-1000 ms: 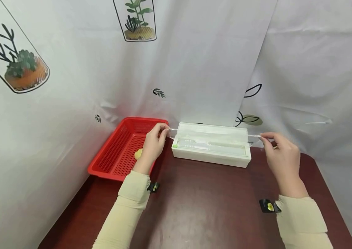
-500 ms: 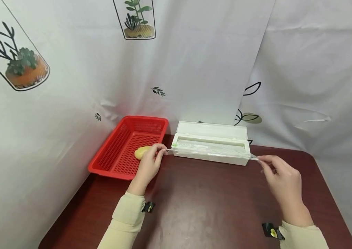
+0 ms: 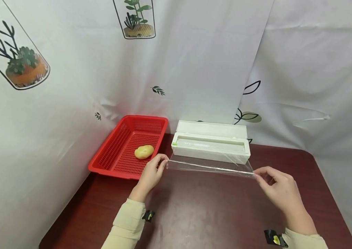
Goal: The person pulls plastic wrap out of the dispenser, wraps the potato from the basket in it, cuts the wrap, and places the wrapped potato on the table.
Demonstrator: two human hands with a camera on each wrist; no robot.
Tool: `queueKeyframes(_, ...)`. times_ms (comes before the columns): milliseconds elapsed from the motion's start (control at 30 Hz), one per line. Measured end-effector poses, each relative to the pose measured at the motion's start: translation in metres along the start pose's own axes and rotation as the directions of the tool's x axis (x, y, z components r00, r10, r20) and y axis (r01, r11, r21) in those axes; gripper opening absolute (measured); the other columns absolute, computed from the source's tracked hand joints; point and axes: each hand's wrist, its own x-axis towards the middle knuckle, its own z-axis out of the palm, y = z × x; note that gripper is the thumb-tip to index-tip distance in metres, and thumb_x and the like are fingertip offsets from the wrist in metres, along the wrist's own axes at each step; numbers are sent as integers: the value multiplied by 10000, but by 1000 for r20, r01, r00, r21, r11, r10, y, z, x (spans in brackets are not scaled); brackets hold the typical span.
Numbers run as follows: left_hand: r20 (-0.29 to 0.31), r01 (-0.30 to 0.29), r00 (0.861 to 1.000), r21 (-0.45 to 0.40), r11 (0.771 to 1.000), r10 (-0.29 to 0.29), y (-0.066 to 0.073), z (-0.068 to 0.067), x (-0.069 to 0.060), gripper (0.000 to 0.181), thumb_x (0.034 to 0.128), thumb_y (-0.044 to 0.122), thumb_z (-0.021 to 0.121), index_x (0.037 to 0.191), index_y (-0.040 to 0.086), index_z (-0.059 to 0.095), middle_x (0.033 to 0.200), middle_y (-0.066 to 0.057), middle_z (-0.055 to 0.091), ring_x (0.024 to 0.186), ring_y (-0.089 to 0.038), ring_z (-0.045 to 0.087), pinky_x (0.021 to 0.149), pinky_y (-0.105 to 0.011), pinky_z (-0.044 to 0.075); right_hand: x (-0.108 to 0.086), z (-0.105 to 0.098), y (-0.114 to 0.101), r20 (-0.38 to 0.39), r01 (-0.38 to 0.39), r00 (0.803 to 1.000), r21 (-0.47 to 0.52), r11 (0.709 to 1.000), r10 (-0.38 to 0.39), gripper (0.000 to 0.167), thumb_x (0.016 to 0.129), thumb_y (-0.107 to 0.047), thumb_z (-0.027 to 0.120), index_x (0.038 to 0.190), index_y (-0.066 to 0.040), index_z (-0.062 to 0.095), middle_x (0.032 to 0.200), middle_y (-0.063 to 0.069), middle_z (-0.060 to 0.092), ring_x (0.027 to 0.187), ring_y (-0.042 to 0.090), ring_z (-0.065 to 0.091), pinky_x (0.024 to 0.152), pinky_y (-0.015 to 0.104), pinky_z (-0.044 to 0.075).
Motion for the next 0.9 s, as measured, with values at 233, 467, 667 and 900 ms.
queueKeyframes(233,68,43,997,46,998,-46,-7,8,-12,52,937,189,548,932,144,573,739,73,541,649,-51,509,592,-239,439,-8,5,5,156,-91,983,-28,995,94,172,744,-56,753,792,-190,658,578,-141,509,516,18,405,463,173,304)
queueKeyframes(467,128,65,989,101,993,-78,-16,20,-25,71,935,220,549,921,152,564,729,90,514,648,-46,489,604,-242,433,-20,14,15,272,-138,953,-17,990,138,162,741,-69,756,770,-188,650,589,-150,529,521,24,437,476,184,329)
queueKeyframes(667,177,55,980,181,982,-87,-25,30,-35,88,944,240,536,923,159,562,765,86,520,661,-63,506,621,-276,455,-29,26,24,357,-192,915,-30,981,190,145,748,-83,750,770,-176,639,603,-142,559,527,18,451,484,219,356)
queueKeyframes(900,226,14,971,256,967,-74,-34,40,-45,91,944,229,535,960,147,570,838,60,589,716,-103,577,651,-303,486,-43,42,36,406,-205,893,-15,979,194,148,746,-88,747,740,-173,625,611,-109,585,539,0,473,502,222,367)
